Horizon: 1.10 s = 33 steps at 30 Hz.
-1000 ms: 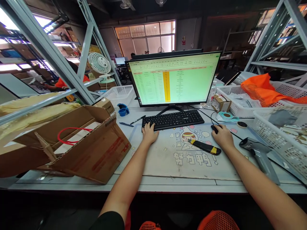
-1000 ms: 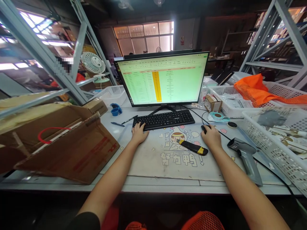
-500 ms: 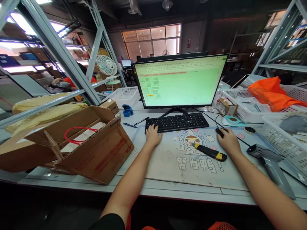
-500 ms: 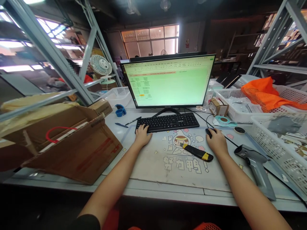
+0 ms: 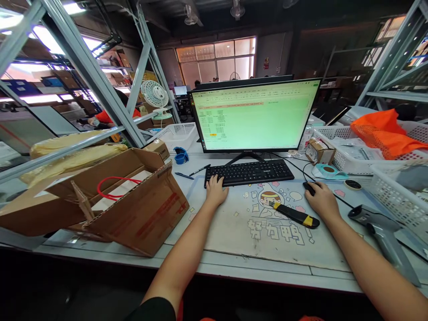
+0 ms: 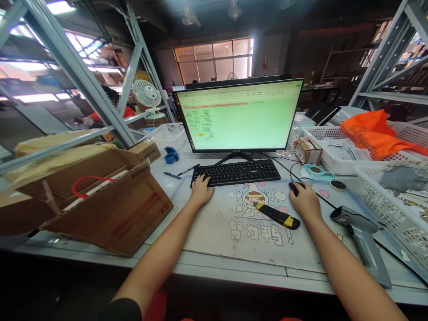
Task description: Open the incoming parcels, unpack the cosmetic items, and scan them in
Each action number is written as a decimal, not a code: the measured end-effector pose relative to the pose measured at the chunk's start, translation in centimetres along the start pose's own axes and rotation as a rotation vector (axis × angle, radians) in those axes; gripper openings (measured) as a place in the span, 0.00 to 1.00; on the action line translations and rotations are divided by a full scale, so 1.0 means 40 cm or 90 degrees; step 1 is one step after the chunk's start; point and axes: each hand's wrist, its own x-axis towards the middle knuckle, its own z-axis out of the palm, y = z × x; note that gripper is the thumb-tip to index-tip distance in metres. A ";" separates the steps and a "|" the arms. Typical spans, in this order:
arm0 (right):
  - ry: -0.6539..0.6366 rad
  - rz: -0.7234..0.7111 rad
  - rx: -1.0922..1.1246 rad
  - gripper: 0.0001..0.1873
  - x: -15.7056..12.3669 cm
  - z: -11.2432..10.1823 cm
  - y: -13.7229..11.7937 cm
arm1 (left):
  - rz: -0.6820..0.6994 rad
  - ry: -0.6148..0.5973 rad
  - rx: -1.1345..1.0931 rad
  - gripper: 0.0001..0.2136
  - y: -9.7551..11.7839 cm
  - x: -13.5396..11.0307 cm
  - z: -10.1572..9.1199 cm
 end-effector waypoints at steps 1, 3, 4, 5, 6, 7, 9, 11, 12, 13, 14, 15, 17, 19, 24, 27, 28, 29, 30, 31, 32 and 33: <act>0.000 0.002 0.002 0.24 -0.001 -0.001 -0.001 | 0.000 0.000 0.000 0.30 0.000 0.000 0.000; 0.001 0.002 0.006 0.24 -0.001 -0.002 -0.001 | 0.000 -0.002 -0.002 0.30 0.000 0.000 -0.001; 0.000 0.000 0.007 0.24 -0.001 -0.001 0.000 | -0.001 -0.004 -0.003 0.30 0.001 0.000 -0.001; -0.001 -0.003 0.007 0.24 0.000 0.000 0.001 | -0.001 -0.006 -0.004 0.30 0.001 0.000 -0.002; -0.002 -0.005 0.006 0.24 0.000 0.002 0.002 | -0.001 -0.007 -0.004 0.31 0.001 -0.001 -0.002; -0.003 -0.007 0.005 0.25 0.001 0.003 0.003 | -0.002 -0.008 -0.005 0.31 0.001 -0.001 -0.002; -0.006 -0.008 0.001 0.25 0.002 0.006 0.004 | -0.002 -0.009 -0.006 0.31 0.000 -0.001 -0.002; -0.010 -0.006 -0.002 0.26 0.003 0.007 0.005 | 0.000 -0.009 -0.006 0.31 -0.001 -0.001 -0.002; -0.012 -0.005 -0.003 0.26 0.003 0.007 0.005 | 0.001 -0.009 -0.007 0.31 -0.001 -0.001 -0.002; -0.013 -0.004 -0.005 0.25 0.003 0.008 0.005 | 0.001 -0.010 -0.007 0.31 -0.002 -0.001 -0.001; -0.013 -0.004 -0.006 0.25 0.003 0.008 0.005 | 0.001 -0.011 -0.008 0.31 -0.002 -0.001 -0.001; -0.011 -0.003 -0.007 0.25 0.003 0.009 0.006 | 0.000 -0.012 -0.008 0.31 -0.002 -0.001 -0.001; -0.004 -0.004 -0.009 0.24 0.003 0.011 0.006 | -0.003 -0.013 -0.009 0.31 -0.001 0.000 -0.001; 0.003 -0.006 -0.010 0.24 0.004 0.012 0.006 | -0.004 -0.011 -0.010 0.31 0.000 0.000 -0.002; -0.008 -0.004 -0.008 0.26 0.003 0.009 0.005 | -0.001 0.002 -0.010 0.29 0.001 -0.001 -0.005; -0.018 0.000 -0.006 0.26 0.003 0.002 0.002 | -0.002 0.010 -0.009 0.28 0.001 -0.001 -0.007; -0.021 0.001 -0.005 0.26 0.003 -0.001 0.001 | -0.003 0.012 -0.009 0.29 0.000 -0.001 -0.007; -0.020 0.002 -0.002 0.26 0.003 -0.004 0.000 | -0.004 0.014 -0.010 0.29 0.000 0.000 -0.007; -0.013 0.004 0.003 0.26 0.003 -0.006 -0.001 | -0.005 0.015 -0.011 0.30 0.000 0.001 -0.007; -0.003 0.004 0.008 0.26 0.003 -0.008 -0.001 | -0.007 0.015 -0.012 0.30 0.000 0.001 -0.006; 0.009 0.003 0.014 0.27 0.004 -0.009 -0.002 | -0.008 0.015 -0.013 0.30 0.000 0.002 -0.006; 0.019 0.001 0.020 0.27 0.004 -0.009 -0.003 | -0.009 0.016 -0.014 0.30 0.000 0.002 -0.005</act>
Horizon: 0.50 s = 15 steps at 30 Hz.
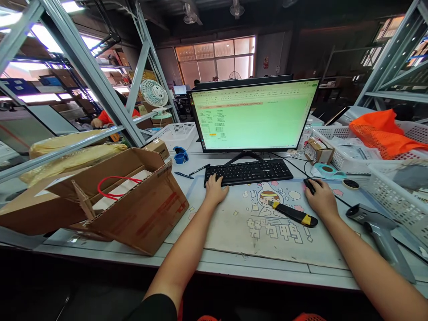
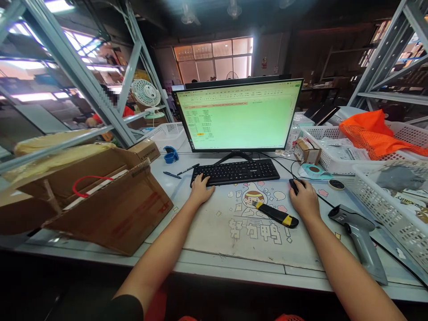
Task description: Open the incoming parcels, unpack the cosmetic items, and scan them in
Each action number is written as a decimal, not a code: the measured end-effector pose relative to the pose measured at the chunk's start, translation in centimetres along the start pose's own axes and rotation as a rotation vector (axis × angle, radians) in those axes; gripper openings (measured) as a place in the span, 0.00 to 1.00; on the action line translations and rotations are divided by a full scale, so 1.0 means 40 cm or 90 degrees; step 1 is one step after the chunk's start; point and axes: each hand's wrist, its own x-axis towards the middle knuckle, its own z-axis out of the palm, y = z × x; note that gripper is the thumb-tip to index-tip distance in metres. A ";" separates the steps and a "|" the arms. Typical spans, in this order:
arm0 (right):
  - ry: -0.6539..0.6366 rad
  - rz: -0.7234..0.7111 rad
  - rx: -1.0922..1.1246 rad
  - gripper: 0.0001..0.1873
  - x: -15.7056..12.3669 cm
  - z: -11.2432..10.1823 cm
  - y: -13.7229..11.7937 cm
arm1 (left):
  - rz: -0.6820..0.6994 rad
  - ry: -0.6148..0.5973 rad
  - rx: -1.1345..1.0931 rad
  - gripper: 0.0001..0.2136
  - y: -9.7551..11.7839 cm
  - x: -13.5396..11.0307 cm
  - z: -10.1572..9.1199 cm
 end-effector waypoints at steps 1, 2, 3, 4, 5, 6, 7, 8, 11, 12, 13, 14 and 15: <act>0.003 -0.005 0.003 0.27 0.000 0.000 0.000 | -0.001 0.001 -0.001 0.30 0.001 0.000 0.000; 0.001 -0.009 0.002 0.26 0.000 0.001 0.000 | -0.001 0.003 -0.001 0.30 0.001 0.000 0.000; -0.006 -0.013 -0.001 0.26 -0.001 0.002 0.000 | -0.002 0.005 -0.002 0.30 0.002 0.000 0.000; -0.011 -0.015 -0.006 0.26 -0.001 0.003 0.000 | -0.001 0.007 -0.002 0.30 0.003 0.000 -0.001; -0.012 -0.015 -0.010 0.25 -0.001 0.004 0.001 | -0.001 0.009 -0.003 0.30 0.004 -0.001 -0.001; -0.010 -0.015 -0.013 0.25 -0.002 0.004 0.001 | 0.001 0.010 -0.003 0.30 0.005 -0.002 -0.002; -0.005 -0.017 -0.014 0.25 -0.002 0.004 0.001 | 0.003 0.010 -0.004 0.30 0.007 -0.003 -0.003; -0.003 -0.018 -0.015 0.25 -0.002 0.003 0.001 | 0.006 0.009 -0.005 0.29 0.008 -0.004 -0.003; -0.027 -0.008 -0.027 0.25 -0.002 -0.002 -0.002 | 0.016 -0.001 -0.008 0.29 0.011 -0.008 -0.004; -0.037 0.001 -0.032 0.25 -0.003 -0.004 -0.004 | 0.018 -0.005 -0.009 0.30 0.011 -0.008 -0.003; -0.043 0.011 -0.034 0.25 -0.004 -0.007 -0.006 | 0.020 -0.009 -0.010 0.30 0.012 -0.009 -0.003; -0.043 0.019 -0.034 0.24 -0.004 -0.008 -0.007 | 0.020 -0.013 -0.010 0.30 0.012 -0.009 -0.003; -0.038 0.024 -0.032 0.24 -0.005 -0.009 -0.009 | 0.021 -0.017 -0.011 0.30 0.011 -0.008 -0.002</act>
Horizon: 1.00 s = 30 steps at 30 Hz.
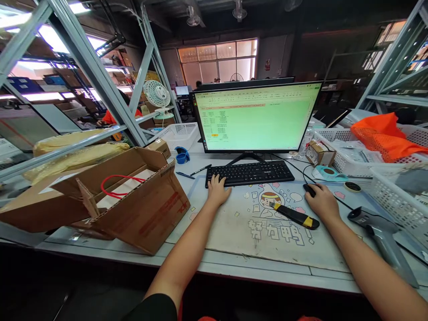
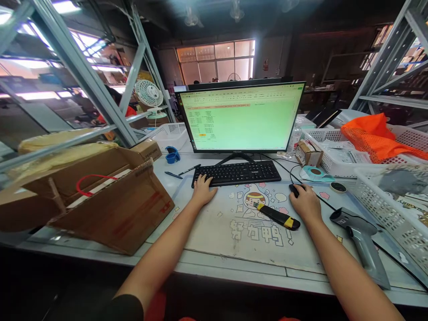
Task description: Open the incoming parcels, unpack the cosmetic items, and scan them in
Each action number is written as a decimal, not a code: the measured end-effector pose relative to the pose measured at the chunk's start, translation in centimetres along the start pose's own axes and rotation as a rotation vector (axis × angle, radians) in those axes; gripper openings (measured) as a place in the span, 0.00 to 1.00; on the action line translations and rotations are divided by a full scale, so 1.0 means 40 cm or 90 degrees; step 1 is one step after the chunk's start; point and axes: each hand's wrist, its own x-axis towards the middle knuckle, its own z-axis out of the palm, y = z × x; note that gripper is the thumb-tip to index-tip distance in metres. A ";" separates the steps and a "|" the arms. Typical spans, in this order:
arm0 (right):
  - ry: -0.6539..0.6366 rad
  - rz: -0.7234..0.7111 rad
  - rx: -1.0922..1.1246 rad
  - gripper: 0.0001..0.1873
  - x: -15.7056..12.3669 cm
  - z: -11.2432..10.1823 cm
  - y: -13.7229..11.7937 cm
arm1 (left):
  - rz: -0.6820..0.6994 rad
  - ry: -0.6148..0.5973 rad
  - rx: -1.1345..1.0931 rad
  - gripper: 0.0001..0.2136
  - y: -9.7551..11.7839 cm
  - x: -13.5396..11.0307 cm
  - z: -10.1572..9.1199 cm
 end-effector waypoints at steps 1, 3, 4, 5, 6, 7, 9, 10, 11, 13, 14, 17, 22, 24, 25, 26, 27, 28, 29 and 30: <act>0.007 0.001 0.003 0.24 0.000 -0.001 -0.001 | 0.000 -0.004 -0.001 0.31 -0.001 0.001 0.000; 0.016 -0.005 0.009 0.25 0.000 0.000 -0.001 | 0.001 -0.010 -0.001 0.31 -0.002 0.002 0.001; 0.016 -0.009 0.010 0.25 0.001 0.001 0.000 | 0.002 -0.012 -0.001 0.31 -0.003 0.002 0.002; 0.013 -0.011 0.010 0.25 0.001 0.002 0.001 | 0.003 -0.013 0.000 0.31 -0.004 0.003 0.003; 0.008 -0.012 0.009 0.25 0.002 0.003 0.002 | 0.004 -0.014 0.000 0.31 -0.004 0.003 0.003; 0.002 -0.012 0.008 0.25 0.003 0.005 0.003 | 0.004 -0.014 0.001 0.31 -0.005 0.003 0.004; -0.004 -0.013 0.004 0.25 0.005 0.009 0.006 | 0.004 -0.016 0.002 0.31 -0.006 0.002 0.005; -0.003 -0.015 0.003 0.25 0.006 0.011 0.008 | 0.005 -0.017 0.002 0.31 -0.006 0.002 0.005; -0.001 -0.017 0.002 0.25 0.006 0.012 0.009 | 0.006 -0.017 0.003 0.31 -0.006 0.002 0.005; 0.004 -0.018 0.000 0.25 0.007 0.015 0.011 | 0.007 -0.016 0.003 0.31 -0.006 0.001 0.005; 0.004 -0.017 -0.001 0.25 0.007 0.016 0.012 | 0.008 -0.015 0.003 0.32 -0.006 0.000 0.005; 0.001 -0.017 -0.002 0.26 0.007 0.017 0.012 | 0.012 -0.013 0.003 0.31 -0.004 -0.001 0.003; 0.006 -0.004 -0.001 0.25 0.005 0.011 0.005 | 0.020 -0.009 0.003 0.31 0.009 -0.001 0.003; -0.003 0.009 -0.001 0.26 0.004 0.005 0.001 | 0.019 0.001 0.004 0.30 0.016 0.000 0.005; -0.008 0.015 -0.002 0.26 0.004 0.002 -0.001 | 0.018 0.008 0.005 0.29 0.018 0.001 0.006; -0.014 0.021 -0.003 0.26 0.004 -0.001 -0.003 | 0.017 0.014 0.004 0.29 0.019 0.001 0.007; -0.018 0.026 -0.005 0.26 0.004 -0.003 -0.004 | 0.017 0.020 0.003 0.29 0.020 0.000 0.008; -0.023 0.030 -0.006 0.26 0.005 -0.005 -0.005 | 0.017 0.025 0.001 0.29 0.020 -0.001 0.008; -0.027 0.034 -0.007 0.26 0.005 -0.005 -0.006 | 0.017 0.029 0.001 0.30 0.019 -0.001 0.008; -0.029 0.037 -0.007 0.27 0.006 -0.005 -0.006 | 0.017 0.031 0.002 0.30 0.017 -0.002 0.008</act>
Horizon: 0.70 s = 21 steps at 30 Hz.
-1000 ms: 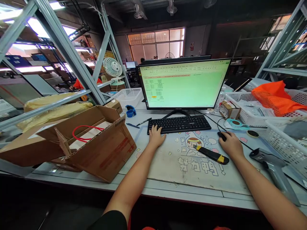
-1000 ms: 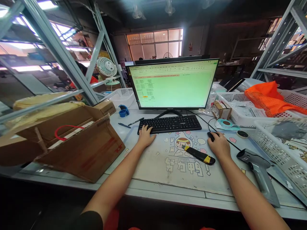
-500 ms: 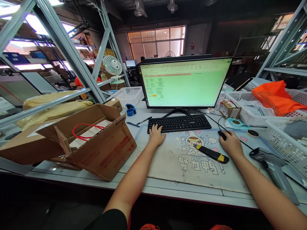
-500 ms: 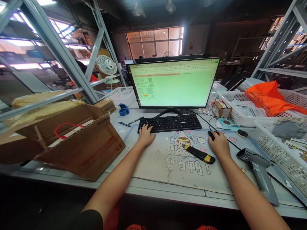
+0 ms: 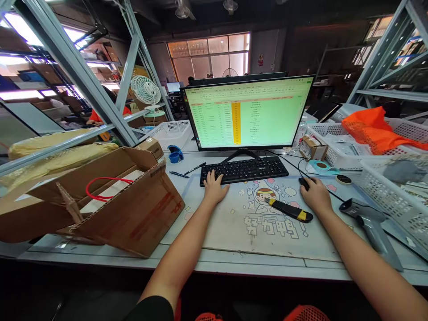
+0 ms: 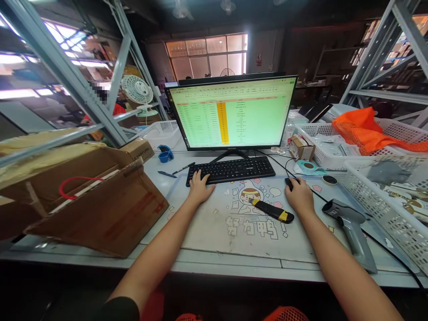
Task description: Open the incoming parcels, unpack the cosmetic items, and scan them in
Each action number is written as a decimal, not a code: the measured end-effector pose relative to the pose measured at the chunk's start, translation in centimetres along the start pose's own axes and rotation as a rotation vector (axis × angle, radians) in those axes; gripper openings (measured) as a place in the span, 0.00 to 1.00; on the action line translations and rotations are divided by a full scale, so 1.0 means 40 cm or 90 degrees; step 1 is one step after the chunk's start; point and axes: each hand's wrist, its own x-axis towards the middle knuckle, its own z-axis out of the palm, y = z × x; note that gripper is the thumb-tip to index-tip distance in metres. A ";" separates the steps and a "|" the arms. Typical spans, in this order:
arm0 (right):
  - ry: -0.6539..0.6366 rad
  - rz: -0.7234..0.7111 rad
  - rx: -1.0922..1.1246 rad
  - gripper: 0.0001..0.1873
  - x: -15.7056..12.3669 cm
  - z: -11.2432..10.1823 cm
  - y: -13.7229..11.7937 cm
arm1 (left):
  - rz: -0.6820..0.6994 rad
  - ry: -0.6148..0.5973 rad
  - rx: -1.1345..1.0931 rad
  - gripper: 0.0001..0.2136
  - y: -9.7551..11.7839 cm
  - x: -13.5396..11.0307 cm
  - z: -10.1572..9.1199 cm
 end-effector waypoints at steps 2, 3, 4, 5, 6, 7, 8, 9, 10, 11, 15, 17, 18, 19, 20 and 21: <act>0.002 0.004 0.001 0.28 0.002 0.002 0.000 | 0.000 -0.002 0.009 0.30 -0.003 -0.002 -0.001; 0.005 0.004 0.002 0.28 0.003 0.003 0.001 | 0.001 -0.007 0.014 0.30 -0.003 -0.003 -0.002; 0.009 0.004 0.004 0.28 0.004 0.005 0.001 | 0.001 -0.013 0.020 0.30 -0.004 -0.003 -0.003; 0.013 0.004 0.005 0.28 0.005 0.006 0.002 | 0.001 -0.019 0.024 0.30 -0.004 -0.003 -0.003; 0.015 0.003 0.007 0.27 0.006 0.007 0.003 | -0.001 -0.024 0.026 0.31 -0.004 -0.003 -0.004; 0.015 0.003 0.010 0.26 0.006 0.009 0.003 | -0.002 -0.029 0.027 0.31 -0.004 -0.003 -0.004; 0.015 0.002 0.013 0.25 0.007 0.009 0.004 | -0.004 -0.033 0.028 0.31 -0.004 -0.003 -0.004; 0.015 0.002 0.015 0.25 0.008 0.010 0.004 | -0.006 -0.036 0.028 0.31 -0.004 -0.002 -0.003; 0.015 0.001 0.018 0.25 0.008 0.010 0.005 | -0.006 -0.038 0.029 0.31 -0.005 -0.001 -0.003; 0.015 -0.001 0.019 0.24 0.008 0.010 0.005 | -0.004 -0.040 0.029 0.31 -0.006 -0.001 -0.002; 0.019 -0.004 0.021 0.26 0.006 0.008 0.004 | -0.003 -0.039 0.030 0.32 -0.009 0.001 0.002; 0.020 -0.005 0.020 0.27 0.004 0.006 0.003 | -0.004 -0.038 0.029 0.31 -0.009 0.000 0.003; 0.019 -0.006 0.020 0.27 0.003 0.005 0.003 | -0.003 -0.038 0.029 0.31 -0.009 -0.001 0.003; 0.018 -0.009 0.021 0.27 0.002 0.004 0.002 | -0.003 -0.038 0.028 0.31 -0.009 -0.003 0.003; 0.017 -0.011 0.022 0.27 0.001 0.004 0.002 | -0.003 -0.038 0.028 0.31 -0.010 -0.004 0.002; 0.017 -0.013 0.022 0.26 0.000 0.004 0.002 | -0.004 -0.039 0.026 0.31 -0.012 -0.005 0.002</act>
